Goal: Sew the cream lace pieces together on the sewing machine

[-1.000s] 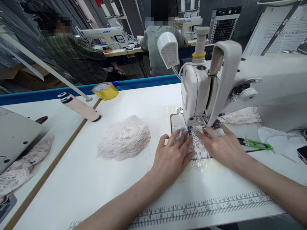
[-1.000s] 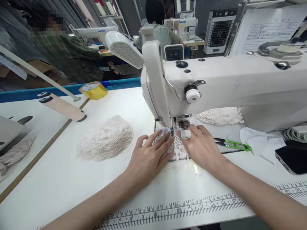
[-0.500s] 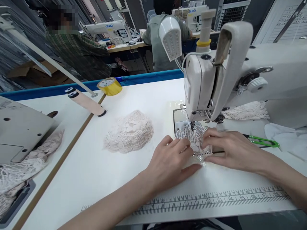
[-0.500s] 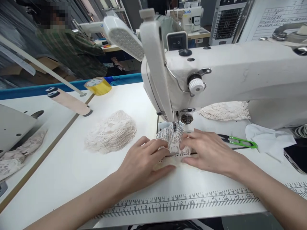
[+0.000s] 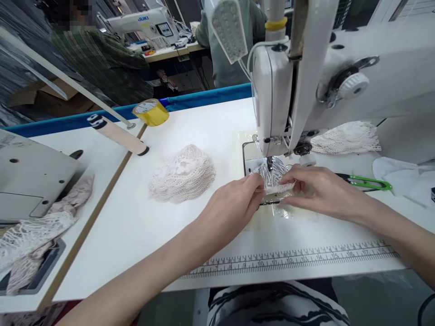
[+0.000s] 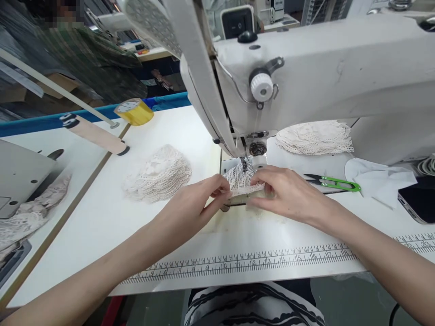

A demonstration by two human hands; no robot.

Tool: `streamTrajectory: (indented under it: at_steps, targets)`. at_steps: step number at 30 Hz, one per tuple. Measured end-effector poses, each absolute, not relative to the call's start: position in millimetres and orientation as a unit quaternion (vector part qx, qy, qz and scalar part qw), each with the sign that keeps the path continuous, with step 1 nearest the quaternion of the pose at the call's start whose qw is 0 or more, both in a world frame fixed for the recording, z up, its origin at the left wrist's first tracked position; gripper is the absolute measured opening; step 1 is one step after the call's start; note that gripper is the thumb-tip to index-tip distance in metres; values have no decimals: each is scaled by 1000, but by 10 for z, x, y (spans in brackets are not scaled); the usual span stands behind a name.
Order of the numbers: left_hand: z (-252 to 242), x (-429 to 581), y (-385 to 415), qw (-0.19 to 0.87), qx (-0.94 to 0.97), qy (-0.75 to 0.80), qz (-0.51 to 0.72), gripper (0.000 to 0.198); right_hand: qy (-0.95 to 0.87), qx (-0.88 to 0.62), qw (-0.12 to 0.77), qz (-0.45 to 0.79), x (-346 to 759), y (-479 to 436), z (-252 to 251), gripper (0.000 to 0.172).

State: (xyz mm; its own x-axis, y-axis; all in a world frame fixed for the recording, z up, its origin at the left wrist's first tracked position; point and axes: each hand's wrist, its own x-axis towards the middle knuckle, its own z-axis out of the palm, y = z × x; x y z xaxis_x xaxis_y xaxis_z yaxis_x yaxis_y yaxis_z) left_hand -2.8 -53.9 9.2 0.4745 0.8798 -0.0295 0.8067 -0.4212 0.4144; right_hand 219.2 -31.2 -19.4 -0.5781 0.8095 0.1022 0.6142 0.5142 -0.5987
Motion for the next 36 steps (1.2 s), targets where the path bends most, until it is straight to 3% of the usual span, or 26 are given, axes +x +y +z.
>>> streamTrajectory:
  at_steps: [4, 7, 9, 16, 20, 26, 30, 36]
  targets:
    - [85, 32, -306, 197, 851, 481, 78, 31, -879, -402, 244, 81, 2184, -310, -299, 21]
    - [46, 69, -140, 233, 849, 468, 79, 22, -855, -415, 310, 13, 2175, -279, -369, 24]
    - [30, 68, -59, 248, 847, 462, 84, 19, -845, -429, 319, 20, 2159, -248, -387, 25]
    - [33, -27, -1, 404, 808, 414, 117, 43, -838, -460, 286, 65, 2088, -205, -347, 29]
    - [-33, -7, -55, 401, 804, 418, 138, 42, -844, -457, 263, 102, 2069, -240, -325, 25]
    - [-202, 90, -106, 240, 847, 427, 204, 31, -855, -443, 253, 99, 2076, -275, -317, 24]
    - [-234, 55, -190, 116, 904, 367, 183, 25, -873, -418, 233, 91, 2118, -319, -269, 19]
    - [-334, 10, -452, -151, 917, 310, 200, 21, -916, -332, 219, -42, 2107, -397, -253, 23]
